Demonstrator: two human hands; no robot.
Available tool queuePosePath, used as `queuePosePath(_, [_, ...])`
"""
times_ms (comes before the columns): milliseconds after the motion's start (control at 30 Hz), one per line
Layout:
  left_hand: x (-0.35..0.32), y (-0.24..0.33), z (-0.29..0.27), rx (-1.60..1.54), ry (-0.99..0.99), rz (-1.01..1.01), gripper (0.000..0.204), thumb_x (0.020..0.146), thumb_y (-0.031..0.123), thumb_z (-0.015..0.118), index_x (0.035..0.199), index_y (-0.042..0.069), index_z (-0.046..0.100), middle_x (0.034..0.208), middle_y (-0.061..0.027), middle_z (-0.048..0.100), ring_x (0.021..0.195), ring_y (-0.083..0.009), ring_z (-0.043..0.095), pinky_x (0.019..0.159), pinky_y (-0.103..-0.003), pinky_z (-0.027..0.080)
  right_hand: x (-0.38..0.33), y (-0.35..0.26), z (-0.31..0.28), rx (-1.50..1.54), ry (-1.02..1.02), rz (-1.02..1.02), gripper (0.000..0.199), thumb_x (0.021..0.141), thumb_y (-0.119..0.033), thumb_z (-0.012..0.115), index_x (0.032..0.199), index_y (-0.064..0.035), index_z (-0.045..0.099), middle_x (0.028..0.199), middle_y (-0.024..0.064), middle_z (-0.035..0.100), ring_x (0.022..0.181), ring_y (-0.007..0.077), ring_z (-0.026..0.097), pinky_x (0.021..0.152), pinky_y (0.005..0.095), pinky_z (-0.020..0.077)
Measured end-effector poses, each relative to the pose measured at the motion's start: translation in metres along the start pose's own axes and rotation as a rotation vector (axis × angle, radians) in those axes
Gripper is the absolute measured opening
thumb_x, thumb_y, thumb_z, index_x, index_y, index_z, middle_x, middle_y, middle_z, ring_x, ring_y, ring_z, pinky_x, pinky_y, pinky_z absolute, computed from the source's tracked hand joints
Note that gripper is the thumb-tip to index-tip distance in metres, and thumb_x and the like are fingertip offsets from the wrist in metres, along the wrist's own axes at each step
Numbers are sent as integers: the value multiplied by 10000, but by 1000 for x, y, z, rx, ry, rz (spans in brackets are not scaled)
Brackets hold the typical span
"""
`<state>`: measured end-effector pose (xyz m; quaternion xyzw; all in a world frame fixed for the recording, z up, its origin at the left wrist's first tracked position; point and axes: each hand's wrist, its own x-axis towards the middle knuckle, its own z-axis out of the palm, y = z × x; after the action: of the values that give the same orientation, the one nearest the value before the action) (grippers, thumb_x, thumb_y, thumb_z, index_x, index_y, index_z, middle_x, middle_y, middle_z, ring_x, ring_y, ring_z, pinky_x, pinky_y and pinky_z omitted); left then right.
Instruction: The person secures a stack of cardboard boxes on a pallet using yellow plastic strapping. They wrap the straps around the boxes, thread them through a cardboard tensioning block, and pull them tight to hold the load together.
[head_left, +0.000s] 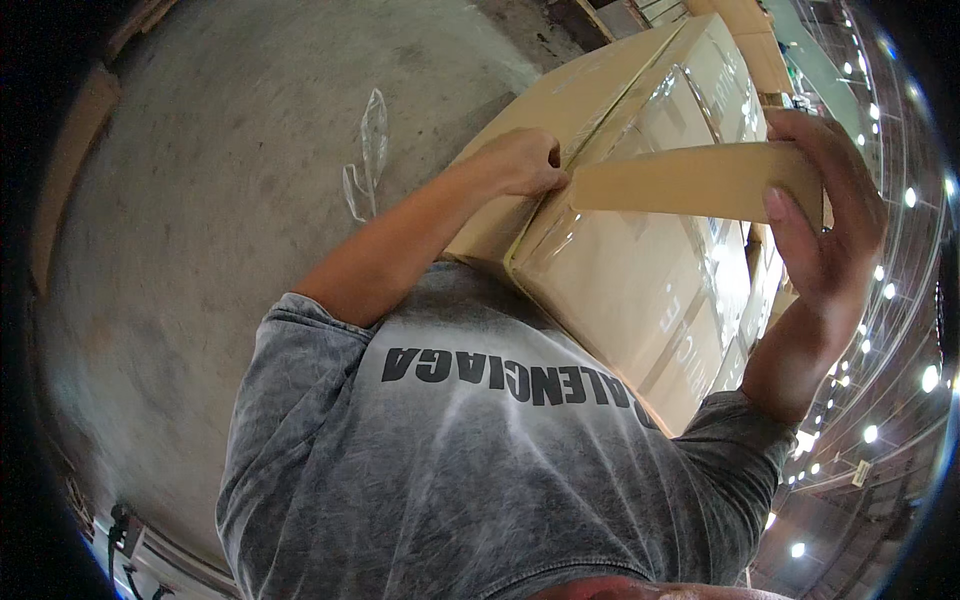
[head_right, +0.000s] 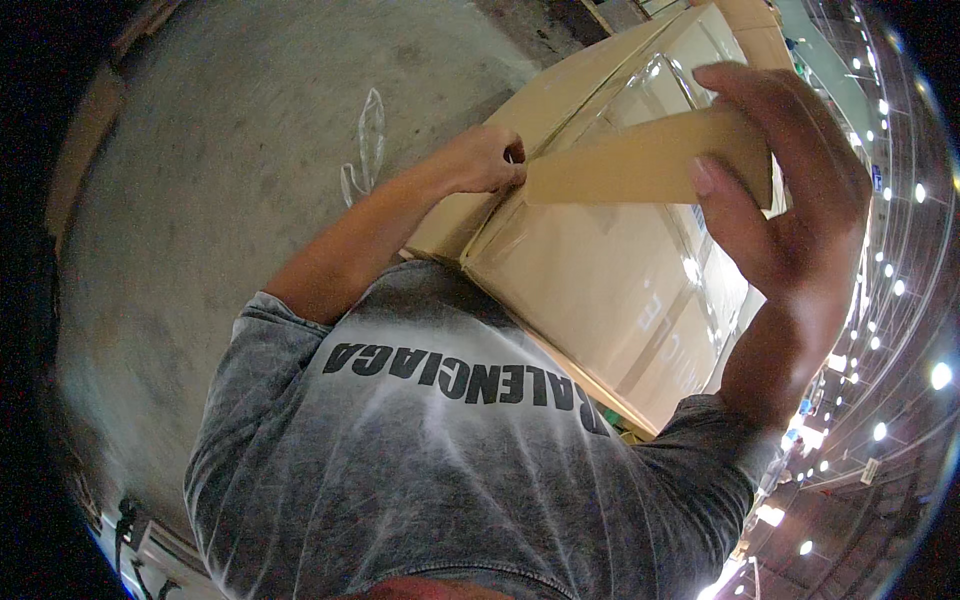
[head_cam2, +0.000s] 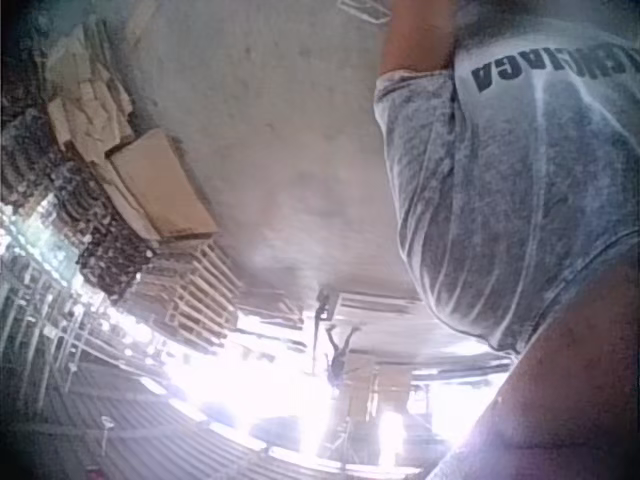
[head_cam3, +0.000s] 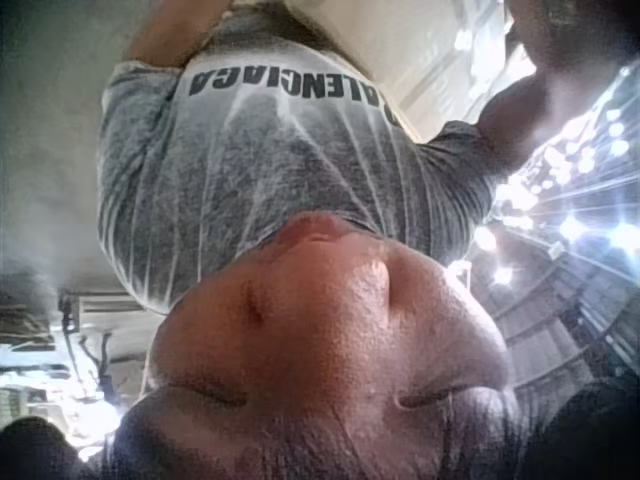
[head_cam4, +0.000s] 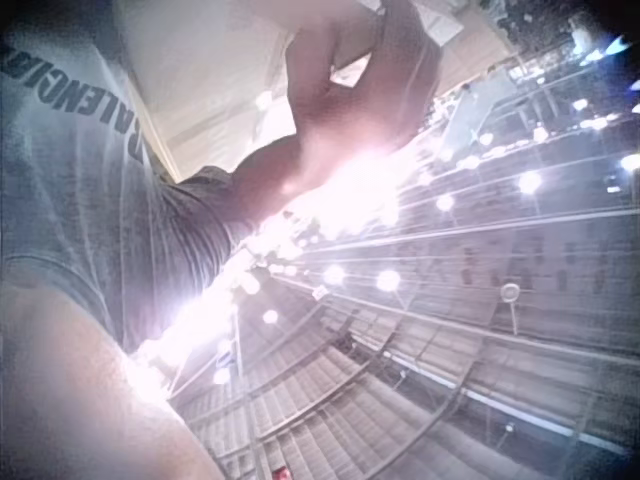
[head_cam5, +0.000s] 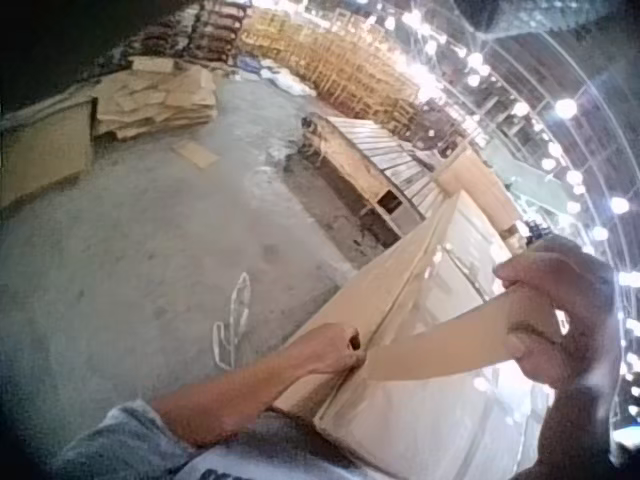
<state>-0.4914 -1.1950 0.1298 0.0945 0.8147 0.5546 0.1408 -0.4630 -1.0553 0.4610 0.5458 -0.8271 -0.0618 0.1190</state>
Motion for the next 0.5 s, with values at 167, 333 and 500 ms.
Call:
queuePosePath(167, [5,-5,-11,109,20,137,367,822,333,731,999,13,759,951,-224,737,900,-362,710,788,-466,542,24,-2,5,17,-16,-115,409,846,-172,739,1217,-7,691,1043,167,694,920,278,691,836,378,542])
queuePosePath(333, [9,-6,-19,145,-38,170,344,823,314,711,958,0,750,914,-226,727,859,-365,703,748,-467,530,38,-16,9,-11,-68,-129,365,876,-144,680,1213,-5,666,1066,184,676,940,307,683,854,381,531])
queuePosePath(500, [12,-16,-18,110,-68,213,316,850,281,689,944,-18,732,880,-227,717,810,-346,691,730,-462,524,50,-13,33,43,-162,-28,296,907,-118,635,1184,-12,635,1086,197,671,973,359,676,874,394,519])
